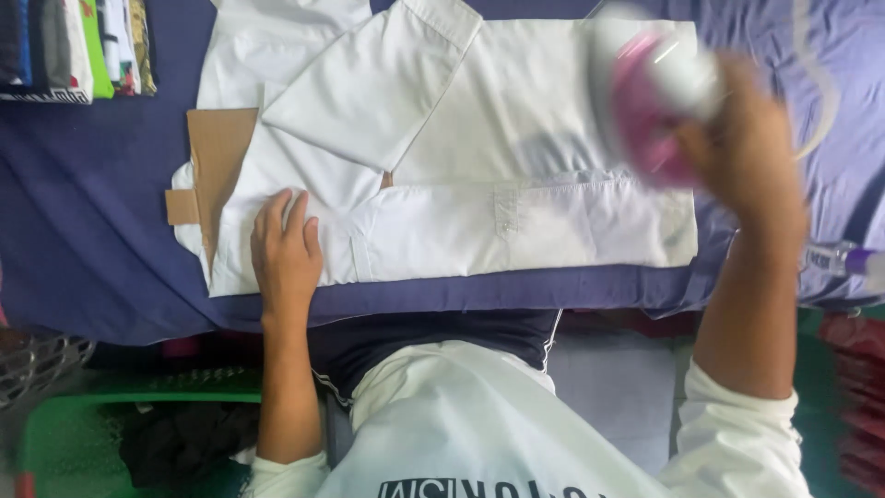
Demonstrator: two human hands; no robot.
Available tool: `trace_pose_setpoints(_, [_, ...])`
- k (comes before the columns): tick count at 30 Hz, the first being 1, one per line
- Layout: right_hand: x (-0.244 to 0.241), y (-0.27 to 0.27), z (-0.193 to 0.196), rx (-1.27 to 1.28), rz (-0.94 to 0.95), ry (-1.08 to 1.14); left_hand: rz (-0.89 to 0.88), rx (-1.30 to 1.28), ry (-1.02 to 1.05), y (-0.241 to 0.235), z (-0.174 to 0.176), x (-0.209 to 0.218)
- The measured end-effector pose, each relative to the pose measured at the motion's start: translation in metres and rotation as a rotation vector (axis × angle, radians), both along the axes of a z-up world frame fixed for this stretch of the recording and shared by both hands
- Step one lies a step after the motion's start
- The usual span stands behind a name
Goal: Ironing and folding a white long-sleeved shirt using a cardboard template.
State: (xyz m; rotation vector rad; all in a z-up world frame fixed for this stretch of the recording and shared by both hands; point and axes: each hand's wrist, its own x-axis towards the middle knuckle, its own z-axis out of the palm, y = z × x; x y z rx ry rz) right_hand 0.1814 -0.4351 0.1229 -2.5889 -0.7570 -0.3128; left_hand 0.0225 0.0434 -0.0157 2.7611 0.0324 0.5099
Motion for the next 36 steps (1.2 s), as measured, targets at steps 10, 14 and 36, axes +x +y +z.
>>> trace_pose_setpoints(10, [-0.11, 0.157, -0.076, -0.353, 0.209, 0.269, -0.215, 0.015, -0.1, 0.01, -0.062, 0.042])
trace_pose_setpoints(14, [-0.121, 0.189, -0.077, -0.298, 0.154, 0.184, -0.15, -0.014, -0.004, 0.005, -0.044, 0.036])
trace_pose_setpoints(36, [-0.147, 0.215, -0.082, -0.266, -0.19, 0.511, -0.13, -0.03, -0.068, 0.015, -0.04, 0.04])
